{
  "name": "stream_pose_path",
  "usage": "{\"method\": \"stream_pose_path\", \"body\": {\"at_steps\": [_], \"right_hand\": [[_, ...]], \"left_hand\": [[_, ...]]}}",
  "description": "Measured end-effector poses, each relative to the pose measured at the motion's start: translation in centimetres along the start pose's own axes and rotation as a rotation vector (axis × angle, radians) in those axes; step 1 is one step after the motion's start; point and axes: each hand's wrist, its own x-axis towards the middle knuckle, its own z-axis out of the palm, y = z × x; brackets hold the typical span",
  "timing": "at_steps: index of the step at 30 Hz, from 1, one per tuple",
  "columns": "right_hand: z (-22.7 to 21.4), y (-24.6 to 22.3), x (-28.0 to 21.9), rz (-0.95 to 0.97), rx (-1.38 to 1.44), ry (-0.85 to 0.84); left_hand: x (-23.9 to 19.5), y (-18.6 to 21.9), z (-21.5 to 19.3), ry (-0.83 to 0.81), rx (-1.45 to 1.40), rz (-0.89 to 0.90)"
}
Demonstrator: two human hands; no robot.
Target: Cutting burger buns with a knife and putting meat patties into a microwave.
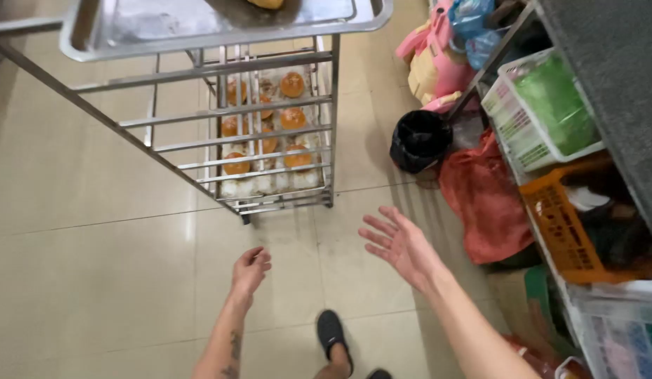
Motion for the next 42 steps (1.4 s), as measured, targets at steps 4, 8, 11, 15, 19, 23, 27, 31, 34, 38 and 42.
{"method": "stream_pose_path", "body": {"at_steps": [4, 8, 11, 15, 19, 23, 27, 31, 34, 38, 42], "right_hand": [[-2.2, 2.6, 0.3, 0.027, -0.027, 0.017], [-4.2, 6.7, 2.5, 0.056, -0.124, 0.072], [-6.0, 11.0, 5.6, 0.071, -0.12, 0.088], [-5.8, 15.7, 9.5, 0.115, -0.1, 0.181], [-5.4, 18.5, 12.3, 0.147, -0.117, 0.256], [-7.0, 20.7, 14.9, 0.157, -0.124, 0.336], [-8.2, 22.6, 16.8, 0.175, -0.15, 0.395], [-8.0, 24.3, 19.7, 0.193, -0.204, 0.396], [-7.9, 25.4, 22.2, 0.169, -0.25, 0.411], [-7.6, 27.0, 23.6, 0.128, -0.614, 0.556], [-13.0, 32.5, 23.4, 0.01, -0.867, 0.571]], "left_hand": [[1.6, -2.4, -0.1, 0.026, 0.044, 0.041], [7.8, -5.1, -0.1, 0.012, 0.008, 0.025], [12.7, -6.1, 0.3, 0.043, -0.064, -0.051], [20.9, -8.0, 0.3, 0.058, -0.262, -0.114], [29.6, -7.7, 0.2, 0.034, -0.257, -0.085], [33.9, -4.3, 1.5, 0.056, -0.272, -0.154], [39.0, -6.4, 1.0, 0.049, -0.329, -0.18], [37.1, -9.8, 1.1, 0.042, -0.4, -0.165], [31.8, -13.2, 0.7, 0.041, -0.435, -0.142], [25.4, -21.5, -1.6, 0.159, -0.715, -0.18], [16.7, -28.0, -4.2, 0.185, -0.939, -0.251]]}}
